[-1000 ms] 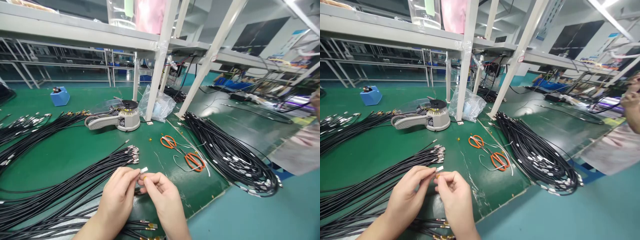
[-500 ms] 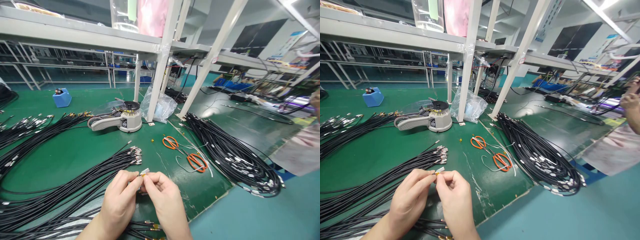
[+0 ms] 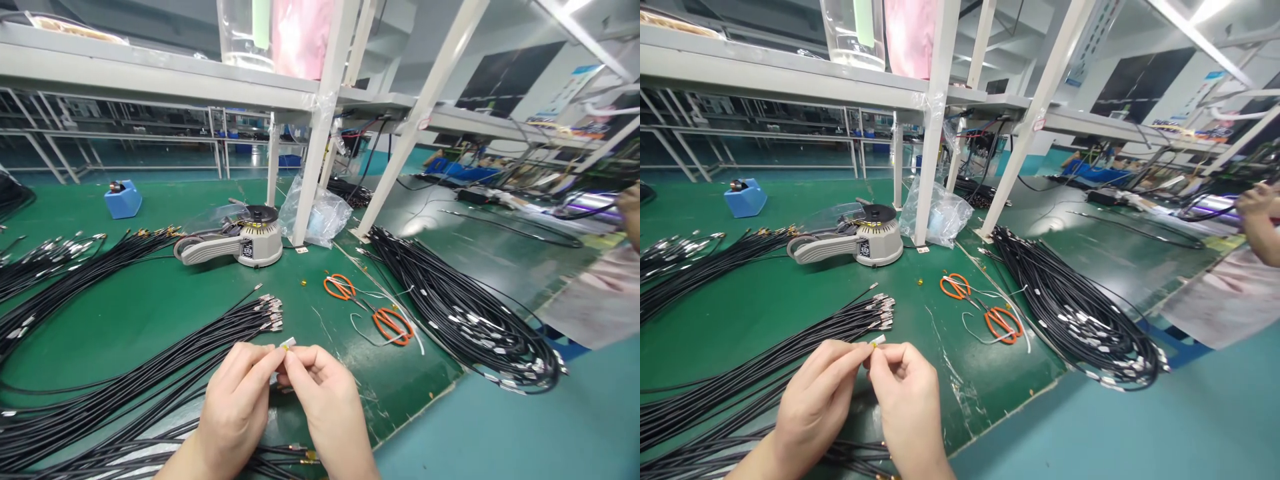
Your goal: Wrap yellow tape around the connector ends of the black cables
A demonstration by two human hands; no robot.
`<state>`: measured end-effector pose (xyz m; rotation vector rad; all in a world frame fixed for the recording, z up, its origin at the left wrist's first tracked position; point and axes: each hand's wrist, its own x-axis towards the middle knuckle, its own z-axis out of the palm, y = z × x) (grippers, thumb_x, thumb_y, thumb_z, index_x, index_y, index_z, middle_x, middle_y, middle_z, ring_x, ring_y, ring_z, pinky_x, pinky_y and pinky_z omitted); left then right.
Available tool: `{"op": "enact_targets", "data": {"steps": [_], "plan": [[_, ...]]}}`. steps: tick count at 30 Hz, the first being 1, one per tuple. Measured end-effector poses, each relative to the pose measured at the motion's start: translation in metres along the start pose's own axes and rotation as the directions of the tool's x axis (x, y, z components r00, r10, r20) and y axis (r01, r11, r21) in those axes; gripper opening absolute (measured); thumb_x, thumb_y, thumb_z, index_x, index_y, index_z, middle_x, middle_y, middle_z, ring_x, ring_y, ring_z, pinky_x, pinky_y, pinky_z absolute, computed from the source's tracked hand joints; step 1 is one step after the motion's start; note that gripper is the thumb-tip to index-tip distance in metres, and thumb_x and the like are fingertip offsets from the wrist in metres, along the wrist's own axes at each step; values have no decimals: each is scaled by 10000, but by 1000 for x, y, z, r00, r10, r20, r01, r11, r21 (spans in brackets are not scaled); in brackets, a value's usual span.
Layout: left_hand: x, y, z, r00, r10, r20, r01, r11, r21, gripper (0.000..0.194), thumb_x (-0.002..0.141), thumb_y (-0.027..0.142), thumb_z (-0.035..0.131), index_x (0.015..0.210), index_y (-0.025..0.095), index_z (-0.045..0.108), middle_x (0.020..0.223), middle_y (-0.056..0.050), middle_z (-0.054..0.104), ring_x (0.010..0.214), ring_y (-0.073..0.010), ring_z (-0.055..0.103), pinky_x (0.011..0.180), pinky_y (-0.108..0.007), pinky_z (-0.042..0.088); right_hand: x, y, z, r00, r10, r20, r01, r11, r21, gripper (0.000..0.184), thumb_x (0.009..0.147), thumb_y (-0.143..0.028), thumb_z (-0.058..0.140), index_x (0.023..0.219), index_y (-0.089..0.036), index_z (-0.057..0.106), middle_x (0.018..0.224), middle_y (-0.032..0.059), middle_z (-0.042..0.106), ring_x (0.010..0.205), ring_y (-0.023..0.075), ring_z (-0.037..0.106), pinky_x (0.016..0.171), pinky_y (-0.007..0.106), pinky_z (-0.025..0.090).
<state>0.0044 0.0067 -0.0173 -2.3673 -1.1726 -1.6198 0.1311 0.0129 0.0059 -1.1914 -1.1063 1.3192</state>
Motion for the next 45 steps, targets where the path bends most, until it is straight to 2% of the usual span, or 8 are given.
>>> {"op": "enact_targets", "data": {"steps": [11,16,21,24,27,32,40,45], "plan": [[-2,-2,3,997,-64,41,61,995,73,392,876,20,421,1219,177,527,875,-51,634,774,-144,575,685,-250,499,0,3,2,1000,18,2,-18,999,37,287,758,-414,664,716,-130,668,663,46,669,644,176,613,641,291,505],[-1,-7,4,970,-239,39,227,953,200,188,902,139,463,1039,150,591,891,-66,607,804,-164,584,715,-275,502,-5,7,3,991,121,64,-134,949,284,320,740,-386,706,914,-118,712,838,100,721,746,203,665,696,312,533],[1,-5,4,970,-241,40,228,951,208,141,907,141,461,961,152,590,859,-55,588,789,-159,568,701,-274,490,-13,8,0,970,209,122,-242,817,524,399,749,-328,712,1077,-109,653,963,139,714,747,184,664,676,306,540],[0,-3,4,973,-230,30,218,951,221,143,910,143,461,981,152,585,869,-57,591,796,-160,569,716,-275,487,-11,9,-1,982,183,39,-181,872,455,477,744,-413,704,1116,-129,608,903,114,713,721,184,656,648,315,548],[-1,-2,4,979,-198,36,185,955,232,140,913,151,461,981,156,584,864,-54,592,784,-156,570,707,-269,483,-4,8,0,991,130,-29,-117,954,274,454,667,-491,737,933,-138,637,785,57,678,652,165,626,586,288,545],[1,-1,3,973,-224,49,210,956,203,142,912,155,450,952,172,584,854,-48,602,785,-159,580,708,-271,481,1,6,5,999,48,1,-48,993,107,317,709,-446,703,739,-143,617,683,17,629,612,141,580,594,260,518],[11,7,-5,884,-438,162,446,895,-12,189,908,195,430,775,203,564,734,-2,586,671,-130,570,616,-231,459,-5,10,4,998,-67,0,67,997,34,210,799,-362,614,756,-157,607,698,21,624,658,157,585,639,256,488],[14,11,-6,755,-619,216,645,760,-80,262,889,328,456,689,198,564,633,13,544,573,-131,526,526,-229,420,-4,8,3,995,-102,4,102,995,-23,180,818,-329,594,753,-162,606,664,5,595,659,156,582,627,244,474]]}}
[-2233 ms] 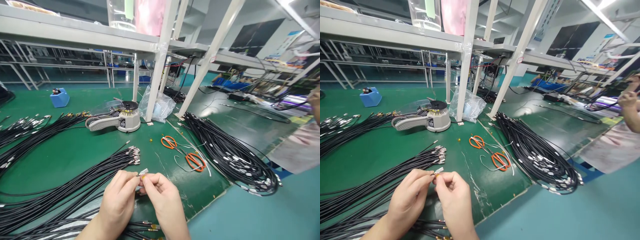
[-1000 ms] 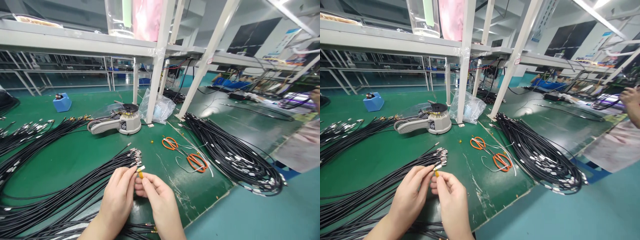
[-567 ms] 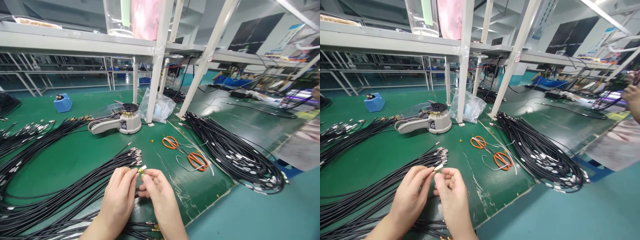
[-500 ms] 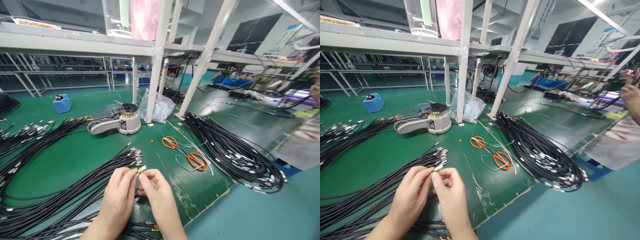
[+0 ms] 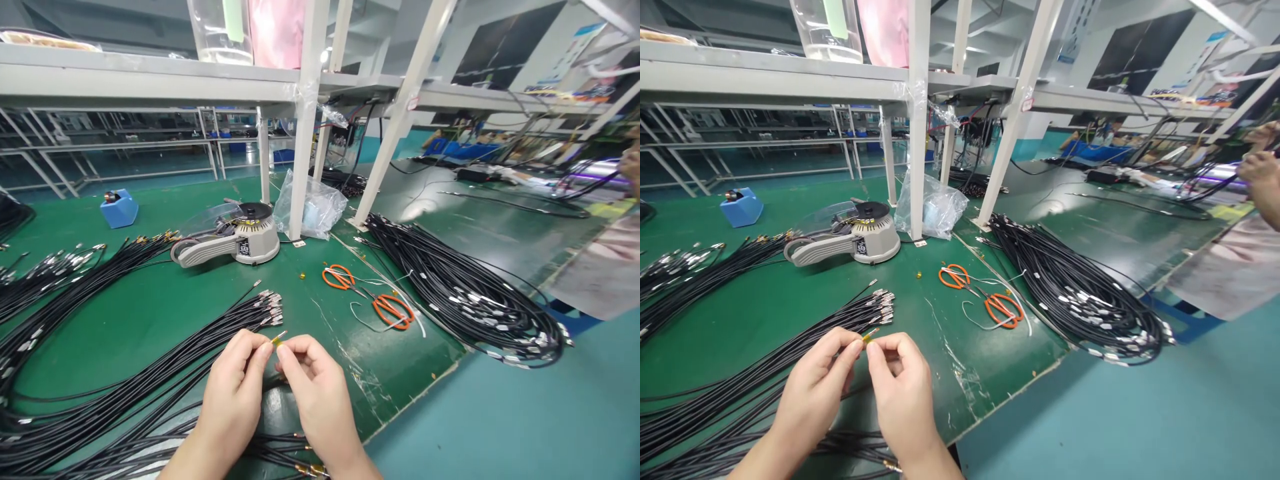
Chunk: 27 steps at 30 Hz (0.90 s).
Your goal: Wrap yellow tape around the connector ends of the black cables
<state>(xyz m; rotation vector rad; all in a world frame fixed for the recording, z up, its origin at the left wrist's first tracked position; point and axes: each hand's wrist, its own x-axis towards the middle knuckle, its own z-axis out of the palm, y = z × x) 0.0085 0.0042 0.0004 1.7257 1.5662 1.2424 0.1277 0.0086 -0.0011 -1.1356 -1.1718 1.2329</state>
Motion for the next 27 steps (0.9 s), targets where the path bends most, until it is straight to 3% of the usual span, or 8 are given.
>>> {"op": "enact_targets", "data": {"steps": [5,10,15,22,27], "plan": [[-1,0,2,971,-225,79,237,951,-200,297,841,431,499,681,186,554,578,41,474,459,-100,441,439,-215,367,0,-1,0,1000,-19,-6,19,999,-46,174,825,-319,584,753,-163,610,708,22,622,664,157,582,614,244,465],[2,3,2,931,-330,155,364,863,-350,337,771,492,564,660,176,533,476,72,421,383,-80,402,393,-195,318,0,-2,1,999,-34,-19,33,998,-57,157,821,-298,588,740,-167,617,770,45,663,676,161,592,617,247,468],[4,4,0,904,-372,211,428,788,-443,374,709,519,620,628,171,509,464,79,415,359,-64,388,377,-184,295,0,-2,1,999,-52,-14,51,997,-59,163,812,-306,598,716,-176,617,758,41,662,680,165,604,618,244,476],[4,2,0,896,-377,234,444,752,-487,367,713,505,629,639,162,521,477,81,422,352,-50,385,366,-170,282,-2,0,0,991,-136,-15,132,982,-138,147,838,-282,576,741,-180,619,760,34,650,689,161,608,643,244,484],[3,1,0,879,-365,307,477,674,-564,344,723,472,643,651,150,542,507,73,441,347,-42,389,352,-164,267,-1,-1,-2,993,-115,-3,114,985,-132,144,837,-278,578,740,-177,612,759,37,651,684,162,610,633,248,483]]}}
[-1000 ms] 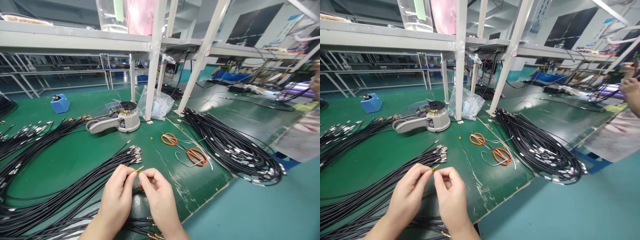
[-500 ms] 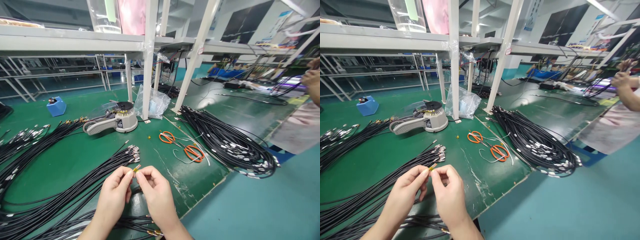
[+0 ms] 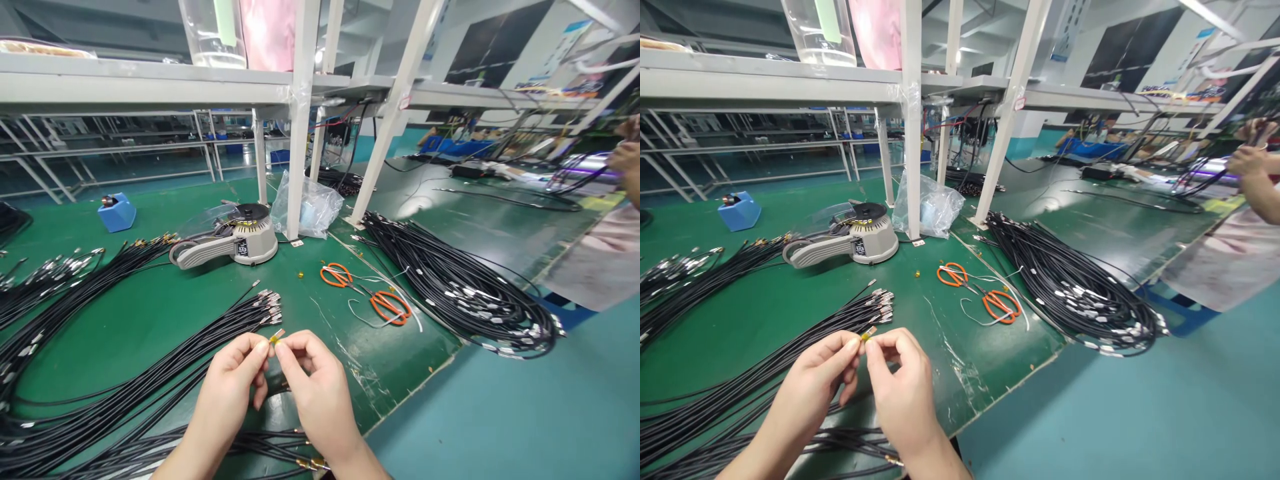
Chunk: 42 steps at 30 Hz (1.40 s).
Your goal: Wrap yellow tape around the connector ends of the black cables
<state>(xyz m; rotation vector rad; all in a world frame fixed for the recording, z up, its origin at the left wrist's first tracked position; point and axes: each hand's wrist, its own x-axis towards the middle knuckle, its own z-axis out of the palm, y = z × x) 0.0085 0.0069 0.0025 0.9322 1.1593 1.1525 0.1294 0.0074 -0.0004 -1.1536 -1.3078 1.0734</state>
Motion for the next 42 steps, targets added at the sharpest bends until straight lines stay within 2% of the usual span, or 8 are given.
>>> {"op": "enact_targets", "data": {"steps": [12,20,28,30,33,35,37,42], "plan": [[5,8,-6,953,-121,279,199,941,-272,302,687,370,726,606,123,573,443,58,419,343,-31,316,328,-146,248,6,3,-5,996,-23,87,16,997,77,148,835,-276,579,736,-168,597,727,16,610,679,148,572,649,251,460],[10,9,-15,845,-149,514,318,912,-258,320,697,347,721,553,114,555,404,67,365,320,-20,273,319,-146,232,11,10,-13,972,-85,219,35,974,224,121,809,-238,630,708,-184,588,738,-14,560,706,127,527,662,225,429],[8,7,-19,728,-176,662,408,888,-213,330,692,363,708,551,99,570,401,79,334,302,-10,225,294,-157,270,16,13,-18,929,-143,342,24,944,330,189,720,-367,749,731,-193,676,725,-1,543,687,141,506,659,256,429],[6,9,-17,760,-175,626,364,913,-186,352,704,407,696,572,108,566,403,73,367,296,-17,260,295,-159,292,18,14,-18,937,-169,306,68,947,314,206,723,-369,744,674,-190,653,707,-3,528,672,143,498,645,261,425],[3,14,-12,912,-103,397,136,989,-57,326,722,425,692,661,129,569,494,49,480,352,-44,408,343,-156,360,21,15,-15,963,-169,208,109,956,274,179,760,-297,705,652,-189,611,696,-13,523,666,138,496,639,253,413],[2,16,-9,969,-31,246,16,998,63,319,704,414,715,668,135,565,533,45,512,400,-55,468,382,-160,401,22,13,-13,974,-156,163,113,963,246,154,773,-247,678,655,-187,602,697,-19,527,669,132,494,642,244,405],[2,16,-7,979,-12,204,-4,997,79,338,682,424,725,629,131,565,516,39,519,407,-66,481,393,-176,427,23,10,-11,980,-123,159,83,968,237,152,785,-226,658,651,-181,601,690,-22,531,670,128,490,645,238,397],[5,12,-10,951,-55,304,100,986,-135,304,687,401,715,676,109,634,457,24,529,355,-74,459,335,-184,416,23,10,-11,955,-71,287,-28,945,327,213,829,-228,610,625,-170,598,677,-19,534,688,129,487,696,247,392]]}}
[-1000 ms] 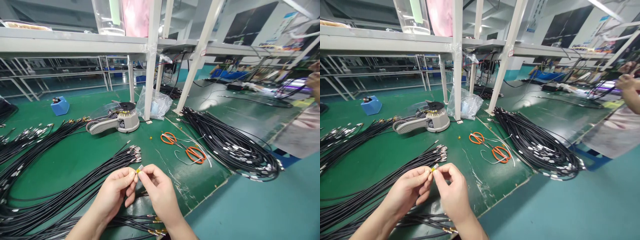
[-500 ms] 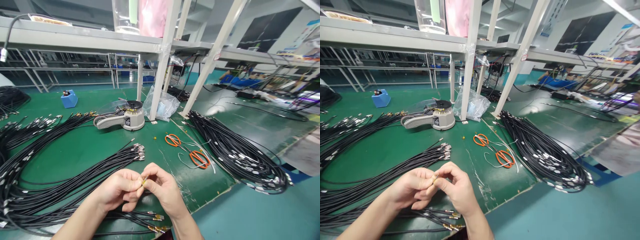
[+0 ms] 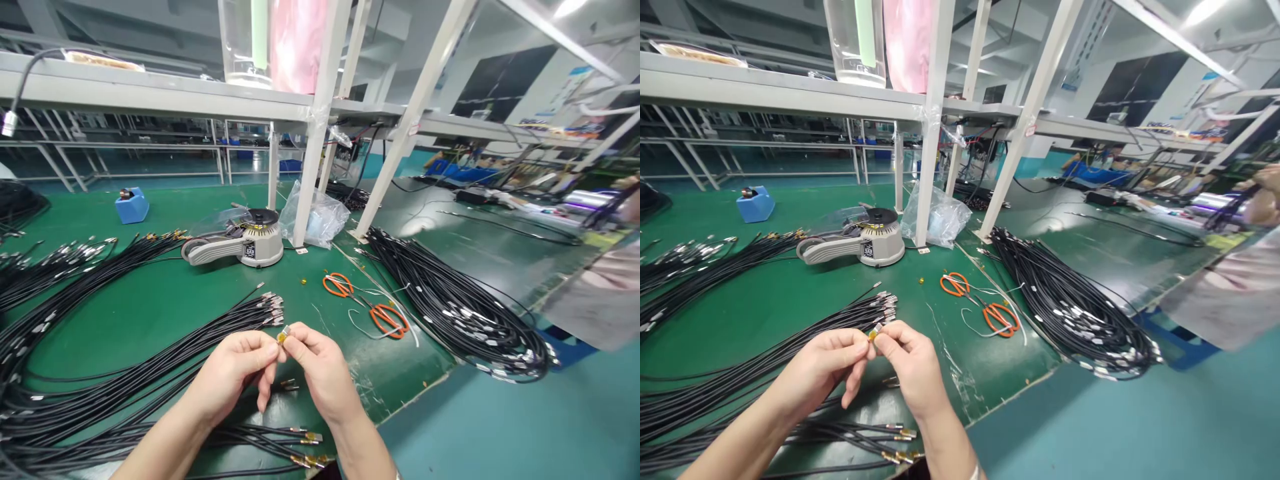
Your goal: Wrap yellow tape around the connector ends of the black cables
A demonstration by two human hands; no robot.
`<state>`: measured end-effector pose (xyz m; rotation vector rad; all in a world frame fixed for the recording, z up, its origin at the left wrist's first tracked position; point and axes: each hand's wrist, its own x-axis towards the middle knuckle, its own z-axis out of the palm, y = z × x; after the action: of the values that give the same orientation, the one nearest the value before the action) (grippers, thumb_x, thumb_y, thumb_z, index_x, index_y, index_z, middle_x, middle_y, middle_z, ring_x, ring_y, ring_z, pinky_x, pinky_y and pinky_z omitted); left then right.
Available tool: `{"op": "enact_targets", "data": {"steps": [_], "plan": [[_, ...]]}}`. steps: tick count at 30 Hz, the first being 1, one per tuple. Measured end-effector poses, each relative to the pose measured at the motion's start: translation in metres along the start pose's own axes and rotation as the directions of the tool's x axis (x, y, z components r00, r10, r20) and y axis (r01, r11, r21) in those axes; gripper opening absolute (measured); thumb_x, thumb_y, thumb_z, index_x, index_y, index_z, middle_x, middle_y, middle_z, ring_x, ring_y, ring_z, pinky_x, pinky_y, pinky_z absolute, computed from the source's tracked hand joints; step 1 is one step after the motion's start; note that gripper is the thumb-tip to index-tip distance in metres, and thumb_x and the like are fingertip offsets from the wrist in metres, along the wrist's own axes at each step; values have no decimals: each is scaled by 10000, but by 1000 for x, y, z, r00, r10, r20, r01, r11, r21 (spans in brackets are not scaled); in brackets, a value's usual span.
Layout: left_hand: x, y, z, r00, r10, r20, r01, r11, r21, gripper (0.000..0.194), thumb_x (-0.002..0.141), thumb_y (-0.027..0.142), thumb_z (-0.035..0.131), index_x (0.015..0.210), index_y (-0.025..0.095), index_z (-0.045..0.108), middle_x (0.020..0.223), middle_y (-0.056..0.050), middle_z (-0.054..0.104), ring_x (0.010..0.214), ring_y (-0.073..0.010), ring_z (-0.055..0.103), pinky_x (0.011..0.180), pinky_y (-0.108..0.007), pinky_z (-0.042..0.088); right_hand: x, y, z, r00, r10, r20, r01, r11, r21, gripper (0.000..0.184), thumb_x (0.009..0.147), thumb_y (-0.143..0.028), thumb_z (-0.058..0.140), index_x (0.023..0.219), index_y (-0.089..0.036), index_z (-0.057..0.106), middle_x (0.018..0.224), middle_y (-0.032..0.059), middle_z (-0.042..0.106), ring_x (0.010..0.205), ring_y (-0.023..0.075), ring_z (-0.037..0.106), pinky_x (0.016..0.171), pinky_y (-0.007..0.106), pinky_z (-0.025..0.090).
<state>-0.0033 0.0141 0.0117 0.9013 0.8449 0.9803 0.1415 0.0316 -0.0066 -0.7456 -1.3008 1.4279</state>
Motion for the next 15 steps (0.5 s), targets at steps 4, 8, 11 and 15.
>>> {"op": "enact_targets", "data": {"steps": [4,8,11,15], "plan": [[2,-1,-2,1000,-17,13,18,997,-74,273,682,360,730,685,98,654,448,21,528,339,-67,452,323,-176,415,-1,3,-4,1000,16,22,-16,999,35,187,849,-256,597,685,-171,624,710,-8,546,710,137,492,714,265,392],[2,-2,-1,1000,-9,8,10,998,-64,262,695,351,723,685,99,654,461,17,535,349,-70,464,328,-175,420,-1,4,-5,1000,5,-2,-5,999,41,163,846,-270,594,725,-172,643,728,-2,556,700,139,500,691,268,398],[2,-3,-1,1000,-3,5,3,999,-42,271,701,364,716,696,101,649,478,13,545,360,-73,466,334,-177,418,-1,1,-3,1000,-8,-8,9,1000,21,176,824,-270,616,678,-172,628,708,-5,559,703,140,505,705,264,405],[2,-2,0,1000,3,2,-3,1000,7,289,703,384,698,635,122,597,472,24,530,363,-74,454,345,-182,407,-1,-4,3,999,-3,-54,-1,998,-68,193,803,-268,637,639,-174,596,681,-16,553,691,135,510,690,248,418]]}}
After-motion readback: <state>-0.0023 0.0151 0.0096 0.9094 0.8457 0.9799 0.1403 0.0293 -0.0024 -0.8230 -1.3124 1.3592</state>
